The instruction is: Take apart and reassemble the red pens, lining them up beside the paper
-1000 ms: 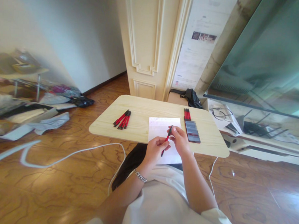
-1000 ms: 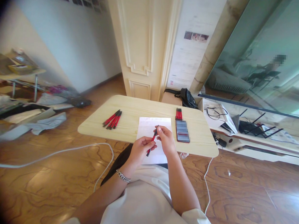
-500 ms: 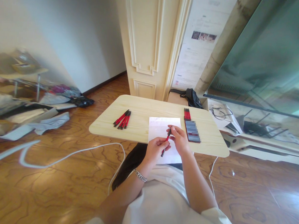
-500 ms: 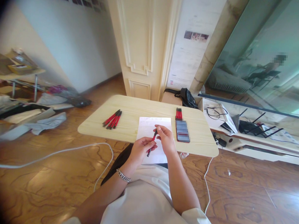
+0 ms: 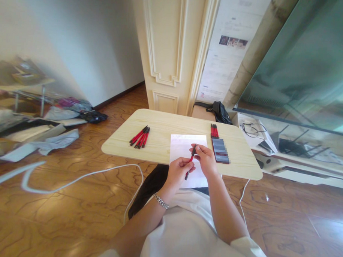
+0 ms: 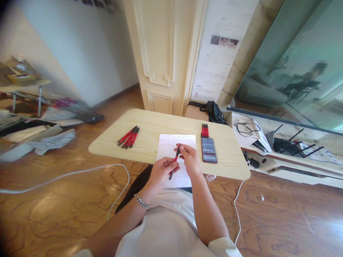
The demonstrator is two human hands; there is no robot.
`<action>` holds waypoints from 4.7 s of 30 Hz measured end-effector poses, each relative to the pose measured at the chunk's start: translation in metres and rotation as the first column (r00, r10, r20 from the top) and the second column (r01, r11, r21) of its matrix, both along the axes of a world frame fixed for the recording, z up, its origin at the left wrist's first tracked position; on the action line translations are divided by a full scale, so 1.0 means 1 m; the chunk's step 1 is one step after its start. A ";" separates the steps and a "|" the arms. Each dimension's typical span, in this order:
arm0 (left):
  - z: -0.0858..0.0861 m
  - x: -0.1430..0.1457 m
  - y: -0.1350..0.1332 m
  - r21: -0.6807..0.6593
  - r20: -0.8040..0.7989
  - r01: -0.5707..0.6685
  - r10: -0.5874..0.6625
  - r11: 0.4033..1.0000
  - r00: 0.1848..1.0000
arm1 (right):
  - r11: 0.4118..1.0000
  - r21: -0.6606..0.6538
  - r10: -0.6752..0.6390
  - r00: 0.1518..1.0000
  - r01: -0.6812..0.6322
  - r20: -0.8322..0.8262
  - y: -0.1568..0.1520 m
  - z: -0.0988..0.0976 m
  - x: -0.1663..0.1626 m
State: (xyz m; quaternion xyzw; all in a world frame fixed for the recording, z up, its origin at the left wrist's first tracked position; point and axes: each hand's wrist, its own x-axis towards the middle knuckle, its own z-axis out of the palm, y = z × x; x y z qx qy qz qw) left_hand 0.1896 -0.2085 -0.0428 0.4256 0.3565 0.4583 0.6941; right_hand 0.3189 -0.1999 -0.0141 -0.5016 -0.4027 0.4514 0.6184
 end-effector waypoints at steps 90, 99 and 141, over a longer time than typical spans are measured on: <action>-0.005 -0.003 0.030 0.705 -0.649 0.297 0.418 0.643 0.636 | 0.992 0.058 -0.054 0.804 0.110 -0.592 0.031 0.014 0.042; -0.002 -0.029 0.055 0.715 -0.636 0.254 0.454 0.651 0.625 | 0.988 0.084 -0.055 0.794 0.132 -0.606 0.030 0.014 0.051; -0.009 -0.034 0.076 0.718 -0.696 0.424 0.551 0.552 0.461 | 0.989 -0.061 -0.090 0.863 0.138 0.497 0.085 -0.035 -0.017</action>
